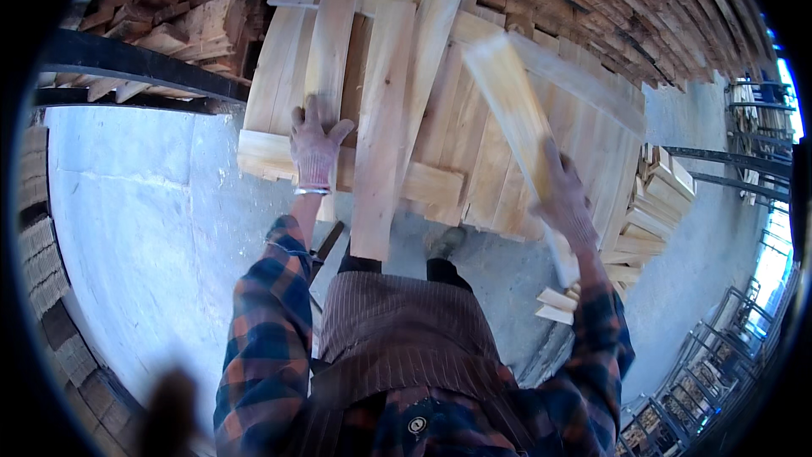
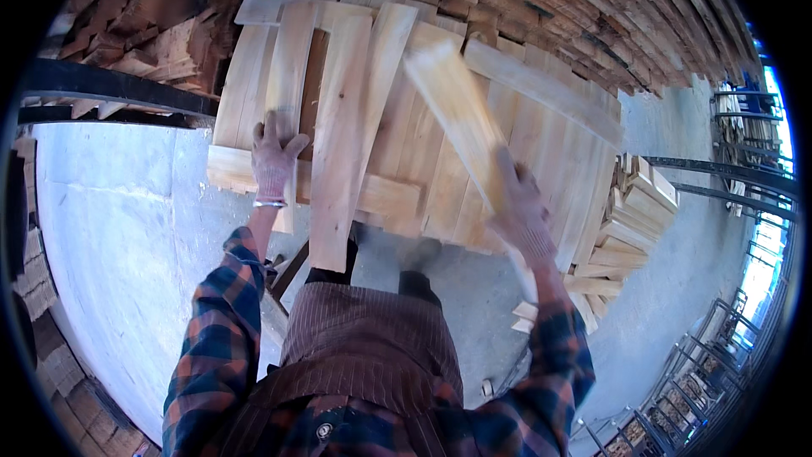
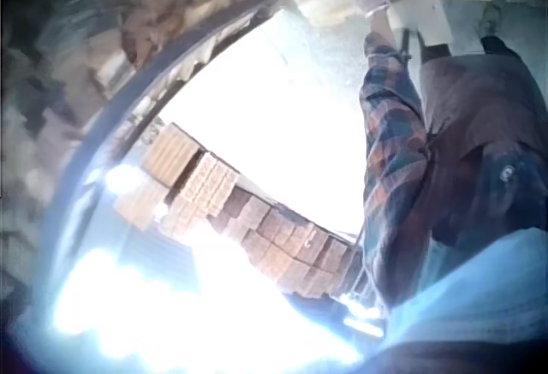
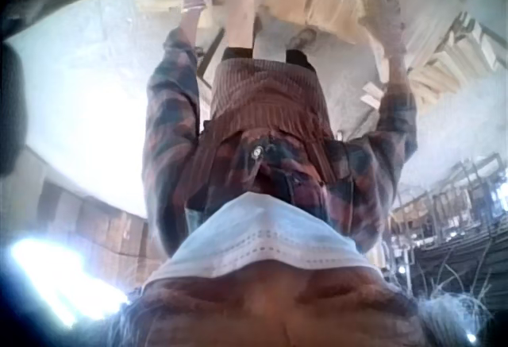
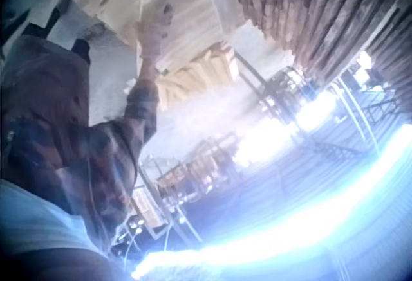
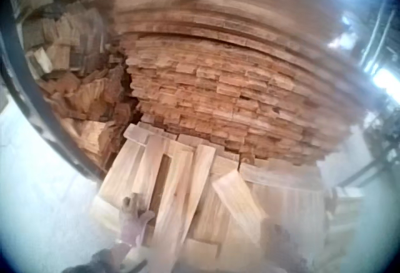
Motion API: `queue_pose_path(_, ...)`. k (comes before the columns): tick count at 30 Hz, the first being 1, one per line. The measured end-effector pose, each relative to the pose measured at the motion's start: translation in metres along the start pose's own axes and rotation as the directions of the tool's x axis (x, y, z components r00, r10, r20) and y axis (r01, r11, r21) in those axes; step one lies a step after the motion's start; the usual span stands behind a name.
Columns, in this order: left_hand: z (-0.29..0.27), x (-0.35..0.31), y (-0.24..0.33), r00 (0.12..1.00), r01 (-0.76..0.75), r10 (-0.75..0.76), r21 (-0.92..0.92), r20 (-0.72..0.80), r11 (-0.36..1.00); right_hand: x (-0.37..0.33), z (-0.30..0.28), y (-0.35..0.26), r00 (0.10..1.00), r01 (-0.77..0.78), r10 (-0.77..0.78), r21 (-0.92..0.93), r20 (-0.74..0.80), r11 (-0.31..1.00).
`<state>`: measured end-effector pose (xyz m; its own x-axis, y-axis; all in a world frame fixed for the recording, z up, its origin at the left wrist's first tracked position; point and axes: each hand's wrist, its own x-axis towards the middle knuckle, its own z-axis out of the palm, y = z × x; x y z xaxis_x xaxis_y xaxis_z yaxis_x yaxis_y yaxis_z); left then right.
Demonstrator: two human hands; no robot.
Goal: The person repeatedly picks up wooden planks from a pile on the floor and stacks them onto a larger, organized stack on a metal rack. The person wears gloves and handles the planks by hand, arranging them in a neat pile.
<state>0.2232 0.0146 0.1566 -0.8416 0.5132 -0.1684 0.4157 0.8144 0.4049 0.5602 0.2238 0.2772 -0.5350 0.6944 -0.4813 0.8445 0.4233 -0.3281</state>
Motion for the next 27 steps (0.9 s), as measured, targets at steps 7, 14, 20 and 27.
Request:
queue_pose_path(7,0.038,-0.005,0.012,0.977,-0.053,0.069,0.084,-0.201,0.995,-0.033,0.094,0.176,0.921,0.285,-0.388,-0.595,-0.049,0.751)
queue_pose_path(14,0.052,-0.011,0.029,0.925,-0.122,0.159,0.125,-0.346,0.985,-0.014,0.089,0.187,0.896,0.285,-0.44,-0.683,-0.06,0.673)
queue_pose_path(20,0.06,-0.002,0.0,0.732,-0.385,0.538,0.398,-0.417,0.833,-0.002,0.087,0.204,0.826,0.413,-0.529,-0.433,-0.192,0.801)
queue_pose_path(27,0.045,-0.03,0.039,0.922,-0.176,0.222,0.167,-0.319,0.97,-0.005,0.072,0.192,0.92,0.332,-0.387,-0.405,-0.061,0.852)
